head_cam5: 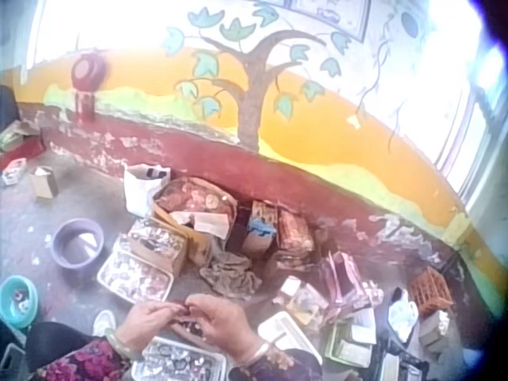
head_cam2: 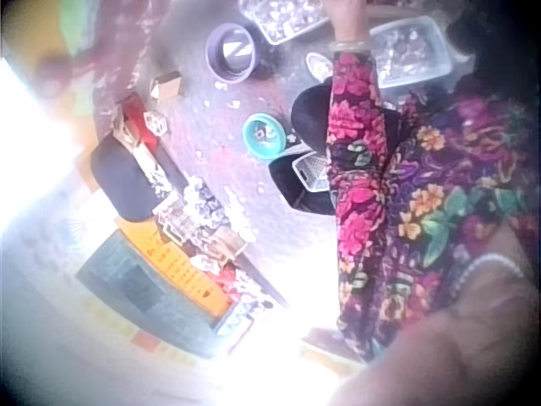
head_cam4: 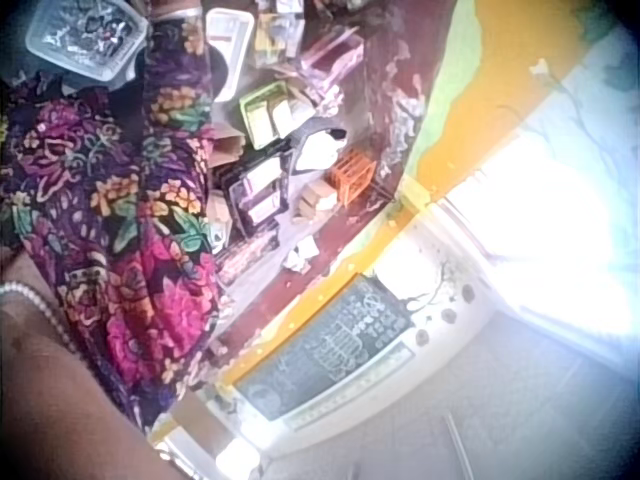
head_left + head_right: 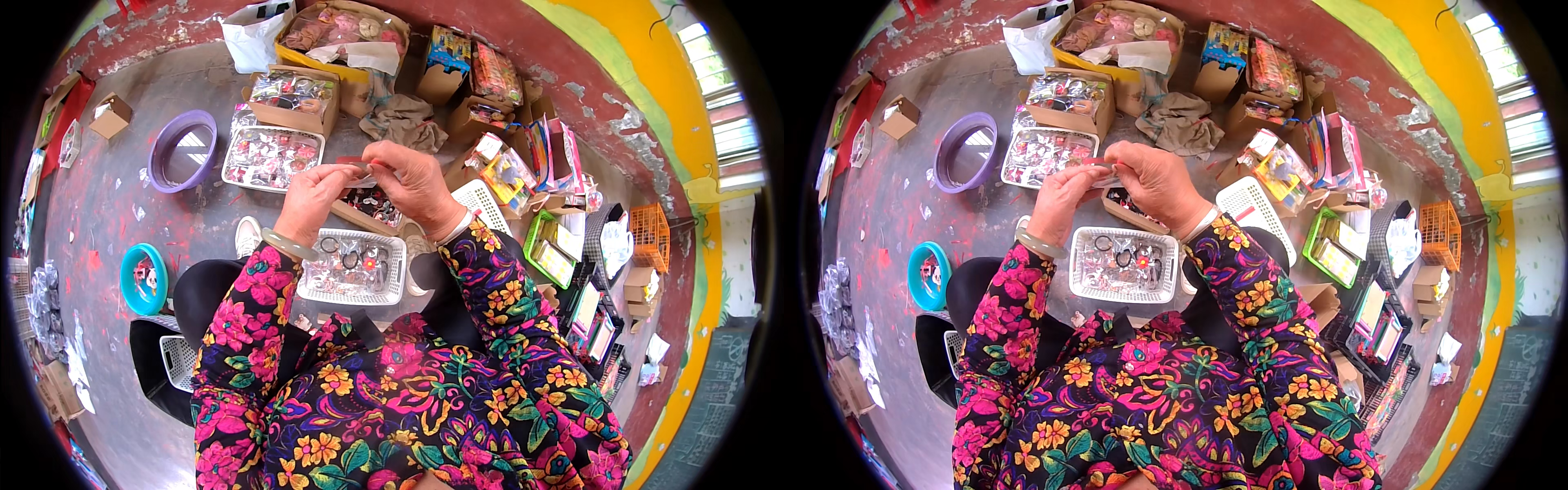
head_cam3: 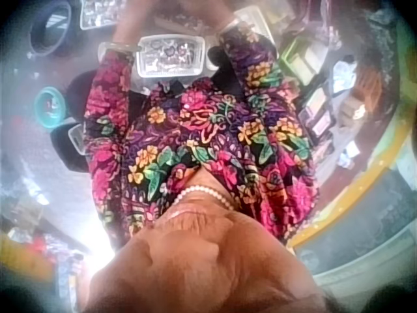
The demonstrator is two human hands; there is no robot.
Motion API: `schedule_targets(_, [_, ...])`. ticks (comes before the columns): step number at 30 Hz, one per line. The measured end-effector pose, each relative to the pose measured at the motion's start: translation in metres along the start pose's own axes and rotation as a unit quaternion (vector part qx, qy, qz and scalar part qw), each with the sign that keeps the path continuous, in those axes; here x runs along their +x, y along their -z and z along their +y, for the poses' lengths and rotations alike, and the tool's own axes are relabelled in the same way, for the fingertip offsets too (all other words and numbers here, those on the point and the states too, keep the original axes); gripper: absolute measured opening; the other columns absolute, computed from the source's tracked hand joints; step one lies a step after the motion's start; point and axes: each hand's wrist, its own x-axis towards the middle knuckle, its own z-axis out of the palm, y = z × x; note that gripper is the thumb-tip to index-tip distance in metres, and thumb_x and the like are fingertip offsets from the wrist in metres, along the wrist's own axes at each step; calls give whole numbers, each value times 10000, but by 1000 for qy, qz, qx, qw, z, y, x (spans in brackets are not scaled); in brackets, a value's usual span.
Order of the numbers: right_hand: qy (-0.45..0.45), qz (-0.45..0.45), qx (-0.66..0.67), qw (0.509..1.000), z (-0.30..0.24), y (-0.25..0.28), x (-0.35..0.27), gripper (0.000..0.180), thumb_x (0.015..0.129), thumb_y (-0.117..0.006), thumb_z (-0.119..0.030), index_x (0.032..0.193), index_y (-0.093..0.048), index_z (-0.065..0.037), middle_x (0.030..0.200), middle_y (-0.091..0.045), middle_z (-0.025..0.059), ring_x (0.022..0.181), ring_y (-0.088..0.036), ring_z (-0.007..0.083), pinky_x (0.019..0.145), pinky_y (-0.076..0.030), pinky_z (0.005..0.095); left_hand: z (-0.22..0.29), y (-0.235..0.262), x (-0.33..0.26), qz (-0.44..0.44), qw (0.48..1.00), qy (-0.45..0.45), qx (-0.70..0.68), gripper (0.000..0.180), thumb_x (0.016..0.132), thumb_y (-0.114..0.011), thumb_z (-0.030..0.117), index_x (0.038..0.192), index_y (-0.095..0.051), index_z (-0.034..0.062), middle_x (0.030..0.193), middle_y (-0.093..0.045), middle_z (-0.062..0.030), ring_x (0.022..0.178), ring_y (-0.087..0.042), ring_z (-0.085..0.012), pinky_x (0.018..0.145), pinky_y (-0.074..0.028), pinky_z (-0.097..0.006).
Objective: The person sits on the floor and repeatedly picks up small items from a white basket, places them into small plastic bags, and seals the bags. The person then places the sealed bags into a cardboard box. The process is repeated for multiple items.
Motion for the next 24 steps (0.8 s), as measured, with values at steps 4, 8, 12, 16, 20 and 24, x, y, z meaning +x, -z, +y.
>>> schedule_targets(4, [24, -34, -52, 998, 8, -2, -1, 190, 735, -588, 0, 914, -613, -58, 831, -595, 88, 764, -598, 217, 672, -465, 278, -1, 0, 0, 30, 999, -15, -12, 215, 851, -524, 112, 962, -645, -28, 818, -635, -30, 736, -538, -59, 666, -428, -194])
schedule_targets(8, [-5, -78, -42, 996, -2, -2, 0, 189, 723, -592, -52, 908, -623, -63, 923, -594, 106, 871, -582, 249, 744, -466, 318, -4, 7, 2, 15, 999, -9, 29, 261, 889, -501, 176, 1041, -606, -8, 969, -624, -54, 891, -576, -101, 798, -453, -244])
schedule_targets(12, [-27, -89, -38, 995, -2, -5, -1, 186, 734, -613, -109, 914, -631, -68, 996, -575, 126, 963, -546, 272, 805, -449, 341, -3, 8, 2, 8, 1000, -23, 16, 270, 885, -497, 177, 1051, -603, -7, 960, -625, -51, 884, -578, -100, 797, -453, -239])
schedule_targets(16, [44, -65, -88, 993, 9, -8, -1, 161, 727, -640, -152, 866, -639, -70, 1023, -557, 121, 949, -534, 287, 791, -449, 346, -5, 4, 2, 6, 1000, -18, 15, 272, 887, -493, 182, 1052, -603, -4, 965, -622, -51, 887, -578, -102, 786, -472, -254])
schedule_targets(20, [56, -48, -81, 994, 12, -12, -2, 136, 745, -635, -162, 848, -646, -74, 1007, -568, 119, 965, -526, 292, 809, -436, 360, 3, -2, -4, 9, 1000, 8, -24, 272, 879, -520, 175, 1066, -591, -10, 981, -615, -55, 876, -584, -106, 740, -504, -262])
schedule_targets(24, [23, -62, -24, 998, 16, -5, 0, 143, 788, -607, -162, 899, -646, -80, 1050, -574, 137, 1010, -526, 283, 843, -422, 351, 5, -1, -3, -9, 1000, 14, -26, 277, 868, -551, 149, 1099, -567, -4, 1014, -602, -51, 885, -585, -107, 724, -516, -256])
